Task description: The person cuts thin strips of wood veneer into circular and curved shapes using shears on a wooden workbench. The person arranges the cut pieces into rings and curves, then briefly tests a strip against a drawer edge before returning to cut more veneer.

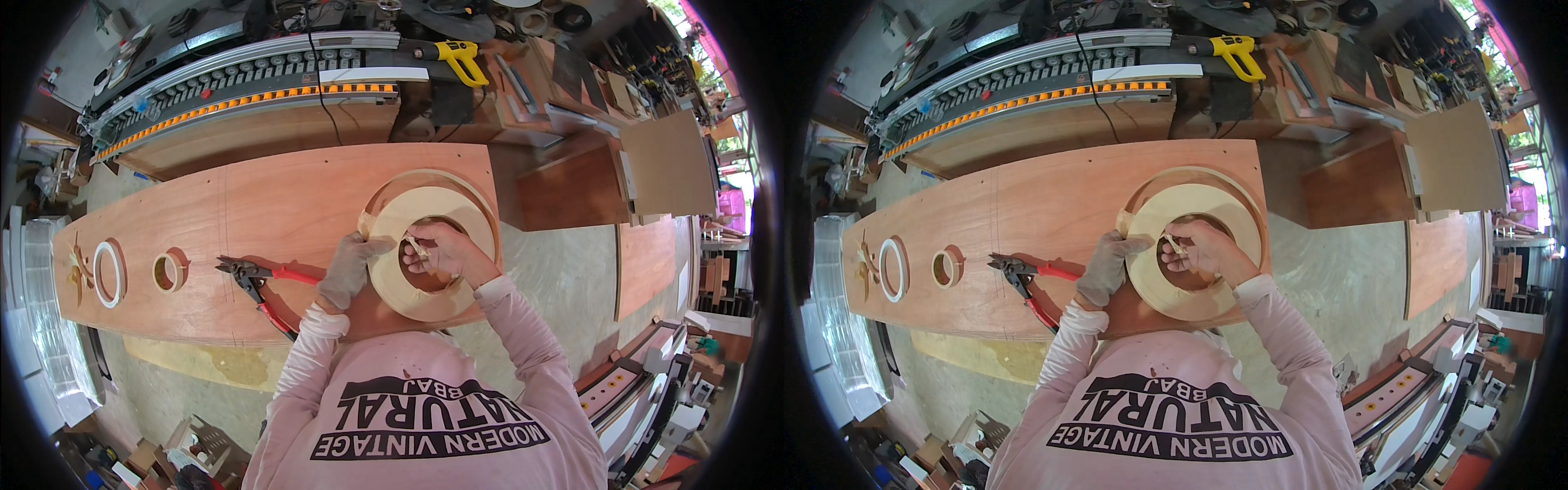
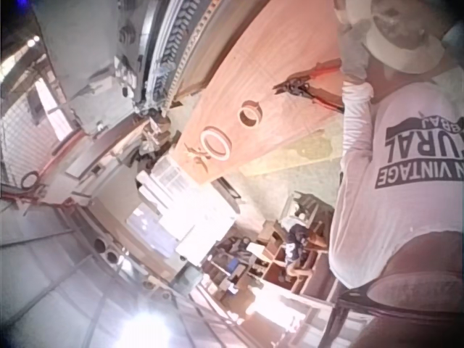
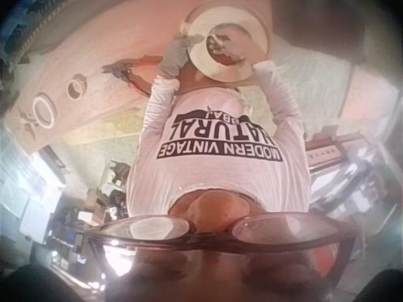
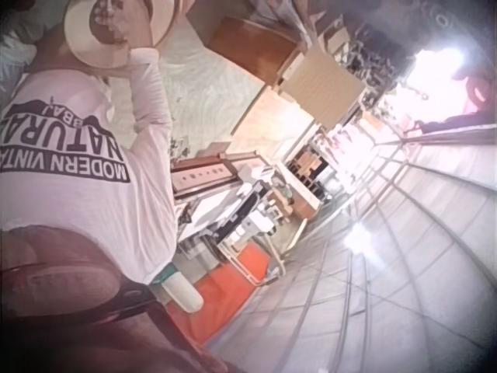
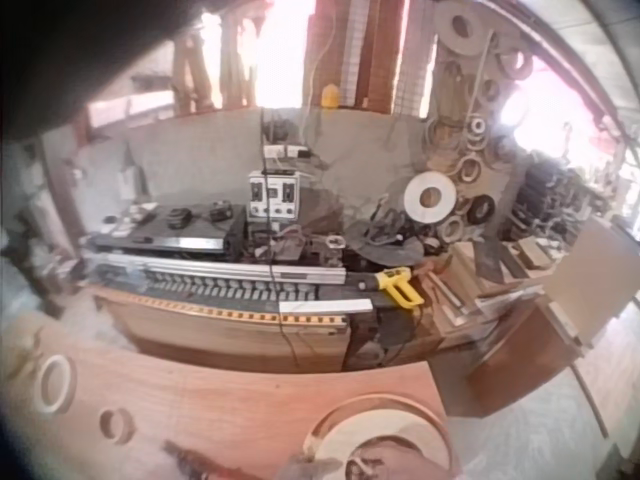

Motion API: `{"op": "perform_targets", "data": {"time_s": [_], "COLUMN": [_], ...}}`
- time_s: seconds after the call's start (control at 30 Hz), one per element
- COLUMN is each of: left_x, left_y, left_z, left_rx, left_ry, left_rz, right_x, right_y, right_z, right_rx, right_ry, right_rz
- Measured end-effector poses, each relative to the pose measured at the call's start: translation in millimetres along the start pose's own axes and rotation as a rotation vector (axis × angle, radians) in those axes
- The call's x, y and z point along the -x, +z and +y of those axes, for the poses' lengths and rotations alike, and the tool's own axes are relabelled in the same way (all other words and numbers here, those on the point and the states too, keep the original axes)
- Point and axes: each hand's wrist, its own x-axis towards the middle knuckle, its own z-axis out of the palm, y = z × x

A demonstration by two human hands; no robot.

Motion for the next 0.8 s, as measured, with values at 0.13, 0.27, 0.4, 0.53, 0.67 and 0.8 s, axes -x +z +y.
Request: {"op": "perform_targets", "data": {"time_s": [0.13,0.27,0.4,0.53,0.67,0.8], "left_x": [-2,-5,-5,-6,-7,-6], "left_y": [10,17,17,15,13,14], "left_z": [-6,-7,-7,-12,-18,-22], "left_rx": [-0.229,-0.231,-0.114,-0.23,-0.341,-0.233], "left_ry": [0.076,0.064,0.069,0.112,0.147,0.156], "left_rz": [0.129,0.189,0.153,0.215,0.243,0.275], "right_x": [-3,-15,-18,-13,-11,-10], "right_y": [-1,-8,-8,7,19,25], "right_z": [0,-2,-8,-7,-4,-7], "right_rx": [0.026,0.143,0.549,1.05,1.409,1.498], "right_ry": [0.108,0.126,-0.12,-0.386,-0.825,-0.772], "right_rz": [-0.005,-0.112,-0.094,0.104,0.172,0.186]}}
